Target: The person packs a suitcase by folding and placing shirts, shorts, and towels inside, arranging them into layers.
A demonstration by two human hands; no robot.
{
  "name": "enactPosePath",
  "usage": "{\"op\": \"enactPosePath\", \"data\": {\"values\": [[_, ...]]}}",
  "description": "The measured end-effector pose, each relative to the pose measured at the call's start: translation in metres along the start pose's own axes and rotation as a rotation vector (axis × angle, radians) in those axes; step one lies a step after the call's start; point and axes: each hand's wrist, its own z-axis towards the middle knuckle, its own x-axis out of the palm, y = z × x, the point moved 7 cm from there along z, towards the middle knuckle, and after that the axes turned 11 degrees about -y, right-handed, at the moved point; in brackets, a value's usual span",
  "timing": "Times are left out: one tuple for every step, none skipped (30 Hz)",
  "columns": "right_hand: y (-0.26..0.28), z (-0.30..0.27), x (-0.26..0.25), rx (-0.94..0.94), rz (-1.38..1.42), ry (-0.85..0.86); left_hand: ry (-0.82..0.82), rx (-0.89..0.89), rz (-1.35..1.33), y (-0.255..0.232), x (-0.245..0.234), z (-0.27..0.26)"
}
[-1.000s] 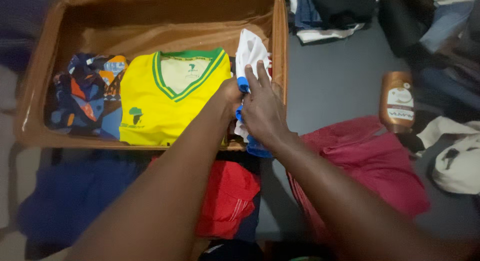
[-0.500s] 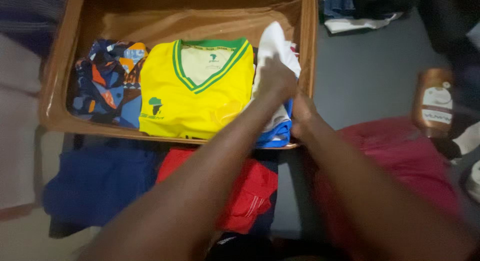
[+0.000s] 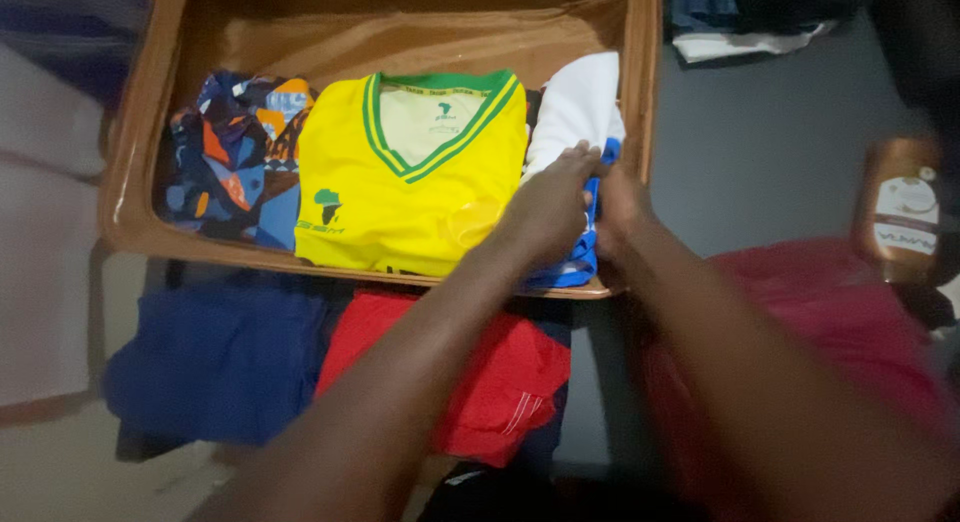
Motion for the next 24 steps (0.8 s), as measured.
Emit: {"op": "enactPosePath", "data": {"values": [[0.006,-0.001,0.003,0.009,-0.017,-0.018,-0.072,0.051,-0.013,-0.004,-0.006,-0.006],[0.015,-0.004,0.004,0.015,-0.034,-0.039,-0.066,0.021,0.033,-0.006,-0.003,-0.007],[0.022,-0.007,0.004,0.025,-0.089,-0.082,-0.059,-0.010,0.078,-0.008,0.000,-0.007],[0.029,-0.009,0.003,0.032,-0.142,-0.128,-0.049,-0.037,0.121,-0.011,0.003,-0.008],[0.034,-0.009,0.002,0.040,-0.194,-0.174,-0.058,-0.053,0.129,-0.014,0.003,-0.010],[0.042,-0.006,0.002,0.005,-0.370,-0.181,-0.068,-0.068,0.139,-0.016,0.002,-0.011],[0.053,-0.001,0.000,-0.030,-0.546,-0.187,-0.079,-0.083,0.148,-0.017,0.002,-0.012],[0.064,0.004,-0.003,-0.069,-0.722,-0.192,-0.068,-0.077,0.197,-0.019,0.003,-0.011],[0.075,0.007,-0.001,-0.168,-0.788,-0.111,-0.058,-0.071,0.245,-0.021,0.005,-0.011],[0.087,0.007,0.002,-0.268,-0.857,-0.029,-0.050,-0.066,0.292,-0.022,0.008,-0.011],[0.095,0.004,0.007,-0.369,-0.924,0.053,-0.044,-0.064,0.314,-0.023,0.012,-0.011],[0.104,-0.001,0.003,-0.422,-1.070,-0.019,-0.035,-0.057,0.336,-0.023,0.016,-0.011],[0.113,-0.009,-0.001,-0.474,-1.216,-0.095,-0.025,-0.050,0.357,-0.023,0.020,-0.010],[0.117,-0.019,-0.003,-0.522,-1.357,-0.176,-0.048,-0.025,0.369,-0.023,0.022,-0.009],[0.114,-0.027,-0.001,-0.540,-1.471,-0.177,-0.071,0.001,0.381,-0.023,0.022,-0.008],[0.110,-0.034,0.003,-0.558,-1.589,-0.171,-0.099,0.021,0.393,-0.024,0.022,-0.007],[0.107,-0.041,0.005,-0.573,-1.708,-0.166,-0.139,-0.035,0.274,-0.021,0.020,-0.009],[0.103,-0.051,0.011,-0.656,-1.805,-0.158,-0.177,-0.096,0.157,-0.017,0.016,-0.013],[0.097,-0.062,0.015,-0.739,-1.902,-0.151,-0.214,-0.156,0.040,-0.013,0.010,-0.015],[0.090,-0.072,0.020,-0.825,-1.999,-0.132,-0.223,-0.176,0.004,-0.009,0.005,-0.016],[0.082,-0.079,0.019,-0.778,-2.067,-0.078,-0.232,-0.195,-0.032,-0.004,0.001,-0.015],[0.073,-0.086,0.014,-0.718,-2.131,-0.023,-0.233,-0.217,-0.068,0.003,-0.002,-0.017],[0.063,-0.090,0.009,-0.656,-2.193,0.033,-0.174,-0.163,0.011,0.007,-0.001,-0.015],[0.057,-0.093,0.009,-0.671,-2.192,0.105,-0.116,-0.106,0.086,0.011,0.001,-0.009]]}}
